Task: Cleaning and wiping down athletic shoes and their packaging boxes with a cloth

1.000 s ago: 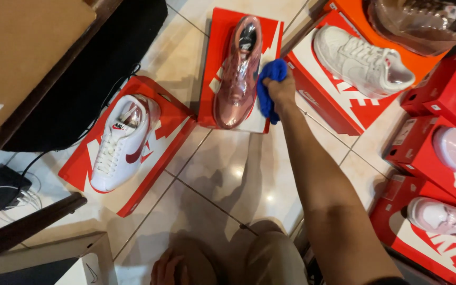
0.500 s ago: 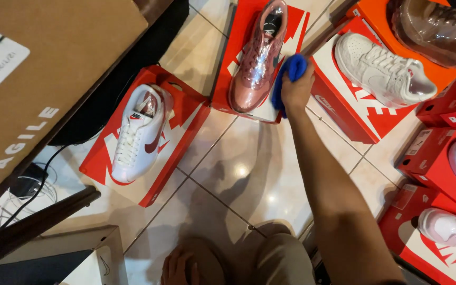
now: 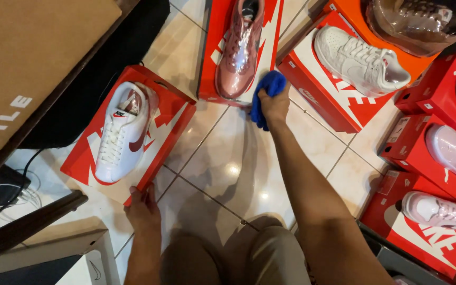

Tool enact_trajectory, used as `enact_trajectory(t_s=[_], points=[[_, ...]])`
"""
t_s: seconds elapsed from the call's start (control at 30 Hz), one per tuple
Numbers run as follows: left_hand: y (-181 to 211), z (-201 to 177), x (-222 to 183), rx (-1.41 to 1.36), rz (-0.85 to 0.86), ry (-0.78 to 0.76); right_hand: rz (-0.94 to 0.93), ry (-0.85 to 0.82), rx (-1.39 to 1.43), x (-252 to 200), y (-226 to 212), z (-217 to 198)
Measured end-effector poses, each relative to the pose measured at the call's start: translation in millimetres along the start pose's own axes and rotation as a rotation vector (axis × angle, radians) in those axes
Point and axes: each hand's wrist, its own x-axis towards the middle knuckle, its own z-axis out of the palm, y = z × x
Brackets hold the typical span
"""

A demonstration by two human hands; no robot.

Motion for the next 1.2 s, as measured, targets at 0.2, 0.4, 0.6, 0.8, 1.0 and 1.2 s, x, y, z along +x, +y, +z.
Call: enact_trajectory(t_s=[0.2,0.4,0.6,0.8,1.0,1.2], points=[[18.6,-23.4,24.1,0.016,-0.027,0.04,0.118,-0.086,0.013,25.0,-2.0,19.8],[14.7,-44.0,36.6,0.131,-0.048,-0.048,-0.104,-0.042,0.209,-19.7,21.5,74.5],[-44.7,-156.0,27.5,0.724,-0.027,-0.212,0.013,-0.609,0.609,-151.6,51.4,17.6],[-82.4,-213.7,7.4,1.506,1.187,-0.676,0.379,-0.345,0.388,-330.8,200.7,-19.0],[-4.5,-175.5,-143.0,1.764,1.128,-0.788,0.467,-0.449,0.575,-440.4,218.3,-93.5],[3.1,-189.3,-141.8,1.802,1.027,-0.769,0.119,-0.34,0.454,-452.4,36.1,-274.9]])
